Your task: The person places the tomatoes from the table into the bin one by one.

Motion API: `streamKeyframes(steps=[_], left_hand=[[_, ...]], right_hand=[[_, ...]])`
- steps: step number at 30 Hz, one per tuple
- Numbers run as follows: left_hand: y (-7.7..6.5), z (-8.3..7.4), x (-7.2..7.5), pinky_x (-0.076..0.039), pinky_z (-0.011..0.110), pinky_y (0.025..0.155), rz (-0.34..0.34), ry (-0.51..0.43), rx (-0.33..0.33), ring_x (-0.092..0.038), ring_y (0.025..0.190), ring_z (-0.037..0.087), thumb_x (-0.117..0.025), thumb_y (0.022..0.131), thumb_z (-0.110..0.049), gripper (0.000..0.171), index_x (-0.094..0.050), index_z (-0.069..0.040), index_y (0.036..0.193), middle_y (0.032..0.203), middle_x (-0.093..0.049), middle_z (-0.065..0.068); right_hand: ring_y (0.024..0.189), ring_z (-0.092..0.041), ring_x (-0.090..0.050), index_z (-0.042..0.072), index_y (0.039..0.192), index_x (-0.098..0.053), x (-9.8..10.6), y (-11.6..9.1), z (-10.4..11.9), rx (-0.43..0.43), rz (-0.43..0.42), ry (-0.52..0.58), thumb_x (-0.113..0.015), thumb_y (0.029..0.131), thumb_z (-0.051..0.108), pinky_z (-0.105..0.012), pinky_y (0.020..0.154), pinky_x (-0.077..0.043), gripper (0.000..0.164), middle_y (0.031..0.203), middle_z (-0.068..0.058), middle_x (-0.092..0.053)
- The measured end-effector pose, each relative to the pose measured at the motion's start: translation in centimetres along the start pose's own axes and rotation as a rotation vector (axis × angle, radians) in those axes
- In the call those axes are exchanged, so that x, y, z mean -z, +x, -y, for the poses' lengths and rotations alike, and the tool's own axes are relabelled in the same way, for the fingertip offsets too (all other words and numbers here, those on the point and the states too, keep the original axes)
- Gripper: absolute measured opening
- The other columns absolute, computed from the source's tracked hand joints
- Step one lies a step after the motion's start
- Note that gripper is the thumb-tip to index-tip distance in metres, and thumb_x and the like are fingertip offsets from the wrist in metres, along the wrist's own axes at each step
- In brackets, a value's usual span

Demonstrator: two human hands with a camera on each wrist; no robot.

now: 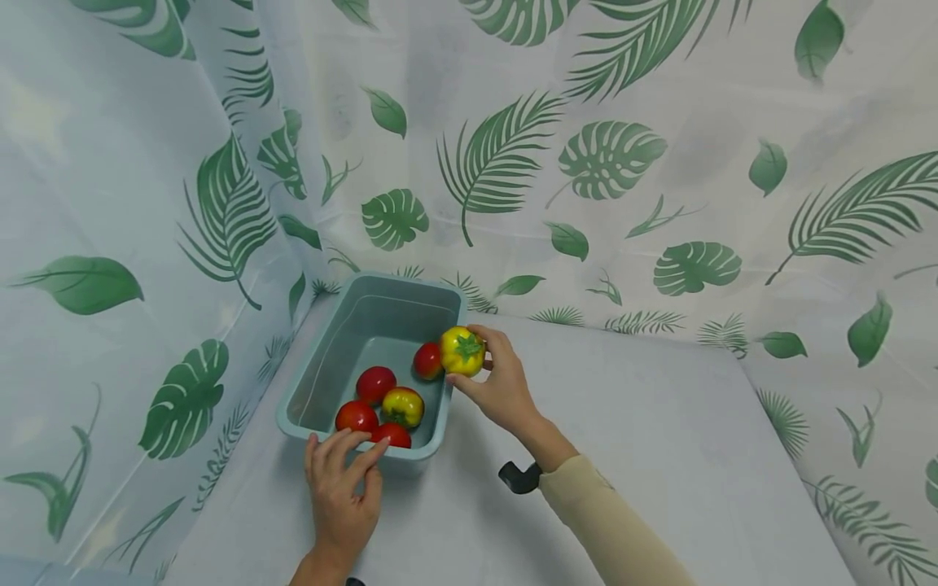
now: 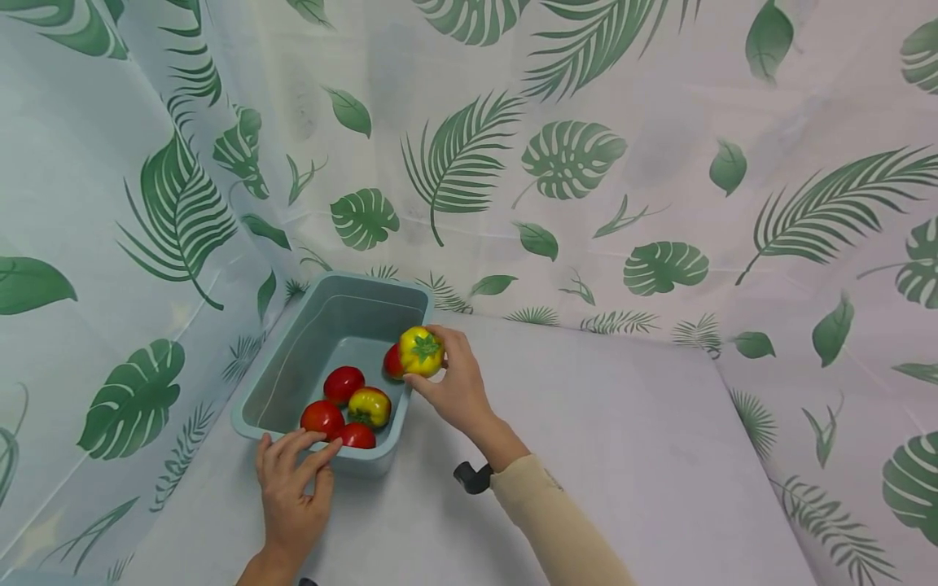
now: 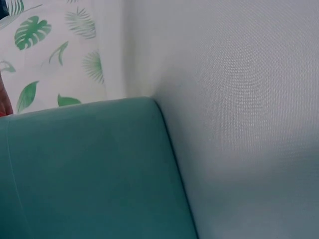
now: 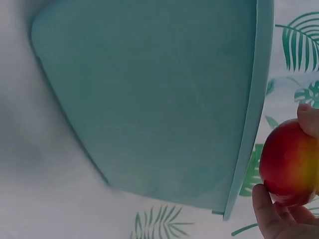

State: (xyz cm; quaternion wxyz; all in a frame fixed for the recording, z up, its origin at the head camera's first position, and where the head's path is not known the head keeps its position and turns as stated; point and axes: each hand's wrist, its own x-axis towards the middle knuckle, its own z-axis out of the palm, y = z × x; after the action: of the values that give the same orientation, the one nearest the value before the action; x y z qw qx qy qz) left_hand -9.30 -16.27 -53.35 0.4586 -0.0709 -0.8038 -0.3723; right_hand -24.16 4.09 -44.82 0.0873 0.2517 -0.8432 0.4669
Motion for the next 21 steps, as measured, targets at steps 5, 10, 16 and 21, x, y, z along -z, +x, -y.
streamKeyframes(steps=[5,10,16,21], left_hand=[[0.0,0.1,0.0,-0.010,0.059,0.111,0.003,0.001,0.006,-0.049,0.112,0.033,-0.059,0.077,-0.006,0.032,-0.078,-0.011,0.102,0.107,-0.065,0.009],[0.0,0.0,0.0,-0.011,0.059,0.111,-0.002,-0.009,0.004,-0.050,0.110,0.035,-0.059,0.076,-0.006,0.032,-0.078,-0.011,0.102,0.106,-0.065,0.011],[0.0,0.1,0.0,-0.011,0.059,0.111,-0.012,-0.014,-0.001,-0.049,0.111,0.034,-0.059,0.076,-0.006,0.031,-0.078,-0.011,0.101,0.106,-0.066,0.010],[0.0,0.2,-0.1,-0.011,0.060,0.110,-0.021,-0.022,-0.015,-0.050,0.109,0.036,-0.058,0.077,-0.006,0.031,-0.078,-0.011,0.101,0.105,-0.066,0.011]], right_hand=[[0.111,-0.017,-0.051,0.015,0.142,-0.042,-0.8,0.2,1.0,0.027,0.026,0.026,-0.080,0.080,0.020,-0.039,0.088,-0.053,0.073,0.134,-0.003,-0.049],[0.111,-0.018,-0.053,0.011,0.143,-0.043,-1.5,0.6,1.9,0.051,0.039,0.023,-0.080,0.079,0.021,-0.035,0.086,-0.054,0.074,0.135,-0.004,-0.050],[0.112,-0.019,-0.055,0.012,0.143,-0.043,-2.3,0.8,2.2,0.085,0.058,0.031,-0.080,0.079,0.021,-0.034,0.086,-0.055,0.074,0.134,-0.005,-0.051],[0.111,-0.019,-0.056,0.010,0.143,-0.043,-2.7,0.8,2.4,0.081,0.096,0.025,-0.081,0.079,0.019,-0.035,0.086,-0.055,0.075,0.133,-0.005,-0.053]])
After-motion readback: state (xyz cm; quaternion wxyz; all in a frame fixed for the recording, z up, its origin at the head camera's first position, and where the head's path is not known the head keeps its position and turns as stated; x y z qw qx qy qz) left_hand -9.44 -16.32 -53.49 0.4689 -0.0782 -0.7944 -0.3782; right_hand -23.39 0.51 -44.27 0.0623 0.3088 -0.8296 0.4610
